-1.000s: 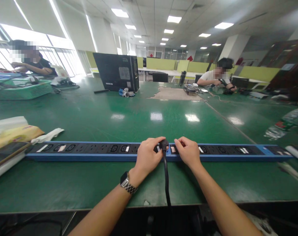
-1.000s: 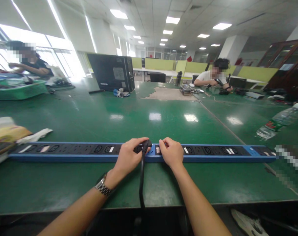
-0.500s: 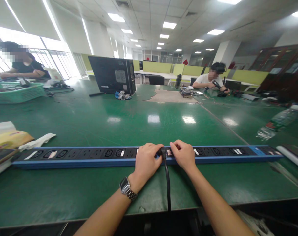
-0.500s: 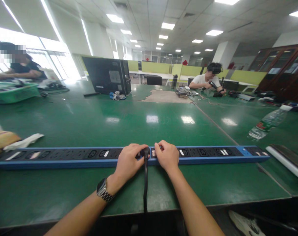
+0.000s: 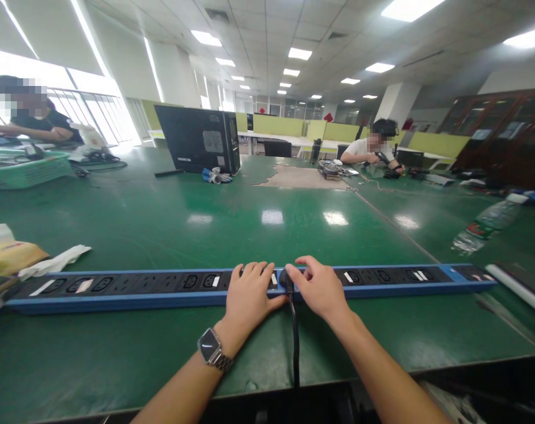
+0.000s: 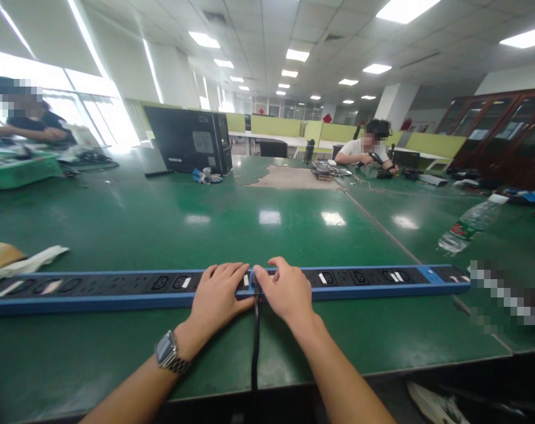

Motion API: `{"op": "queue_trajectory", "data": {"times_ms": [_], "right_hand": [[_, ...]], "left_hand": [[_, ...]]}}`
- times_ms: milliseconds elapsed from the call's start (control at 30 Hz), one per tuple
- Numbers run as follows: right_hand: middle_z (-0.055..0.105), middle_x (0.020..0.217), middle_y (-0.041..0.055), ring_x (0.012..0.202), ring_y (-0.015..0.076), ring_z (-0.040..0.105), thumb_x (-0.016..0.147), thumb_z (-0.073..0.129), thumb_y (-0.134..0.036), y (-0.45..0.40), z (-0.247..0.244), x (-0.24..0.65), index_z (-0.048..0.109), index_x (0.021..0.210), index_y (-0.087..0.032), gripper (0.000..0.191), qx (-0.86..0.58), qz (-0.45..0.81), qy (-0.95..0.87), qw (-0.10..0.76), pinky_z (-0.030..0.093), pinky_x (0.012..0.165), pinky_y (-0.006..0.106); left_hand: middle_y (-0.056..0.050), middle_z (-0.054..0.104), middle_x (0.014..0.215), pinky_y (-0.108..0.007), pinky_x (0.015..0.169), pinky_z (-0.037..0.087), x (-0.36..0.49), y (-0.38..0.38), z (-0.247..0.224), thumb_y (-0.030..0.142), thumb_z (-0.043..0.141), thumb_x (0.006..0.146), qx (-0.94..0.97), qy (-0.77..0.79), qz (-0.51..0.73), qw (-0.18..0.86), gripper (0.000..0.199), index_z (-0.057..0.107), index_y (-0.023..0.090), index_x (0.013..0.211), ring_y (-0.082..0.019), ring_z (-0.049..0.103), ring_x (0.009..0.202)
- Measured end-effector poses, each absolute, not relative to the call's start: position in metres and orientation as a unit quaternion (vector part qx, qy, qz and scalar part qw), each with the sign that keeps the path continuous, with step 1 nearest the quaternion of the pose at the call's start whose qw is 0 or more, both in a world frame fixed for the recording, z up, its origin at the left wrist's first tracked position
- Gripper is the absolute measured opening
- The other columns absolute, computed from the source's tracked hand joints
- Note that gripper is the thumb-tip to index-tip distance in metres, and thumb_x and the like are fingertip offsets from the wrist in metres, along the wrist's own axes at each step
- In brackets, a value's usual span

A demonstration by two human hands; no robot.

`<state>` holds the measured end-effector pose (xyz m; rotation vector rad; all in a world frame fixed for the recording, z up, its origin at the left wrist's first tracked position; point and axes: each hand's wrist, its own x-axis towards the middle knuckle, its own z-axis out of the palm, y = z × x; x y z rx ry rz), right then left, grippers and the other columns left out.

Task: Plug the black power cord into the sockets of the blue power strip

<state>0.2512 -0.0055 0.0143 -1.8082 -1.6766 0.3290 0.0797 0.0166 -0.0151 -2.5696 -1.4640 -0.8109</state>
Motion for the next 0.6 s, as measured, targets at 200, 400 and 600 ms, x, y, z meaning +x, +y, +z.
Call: {"op": "queue_trajectory", "data": {"times_ms": [200,400,600], "right_hand": [[0.071,0.079,0.008,0.07,0.019,0.063,0.08,0.057,-0.036,-0.01,0.014,0.227,0.07,0.1,-0.019,0.029,-0.672,0.13,-0.668,0.292,0.04,0.06,0.026],[0.057,0.056,-0.0021,0.048,0.0113,0.047,0.083,0.054,-0.043,-0.021,0.07,0.244,0.064,0.119,-0.016,0.046,-0.575,0.172,-0.623,0.502,0.035,0.048,0.024],[0.058,0.054,-0.0007,0.048,0.0134,0.05,0.075,0.059,-0.046,-0.012,0.094,0.312,0.068,0.107,-0.013,0.047,-0.653,0.208,-0.634,0.358,0.035,0.048,0.026]], "left_hand": [[-0.011,0.067,0.115,-0.052,0.098,0.037,0.08,0.016,-0.017,0.043,0.069,0.077,-0.839,-0.476,-0.26,0.055,0.052,0.061,0.023,0.124,-0.031,0.059,0.107],[-0.01,0.066,0.112,-0.05,0.097,0.037,0.08,0.014,-0.015,0.059,0.072,0.071,-0.843,-0.48,-0.239,0.052,0.065,0.059,0.026,0.126,-0.031,0.058,0.105],[-0.009,0.064,0.114,-0.05,0.102,0.033,0.081,0.013,-0.018,0.06,0.07,0.072,-0.837,-0.486,-0.245,0.049,0.067,0.058,0.025,0.127,-0.03,0.055,0.109]]}}
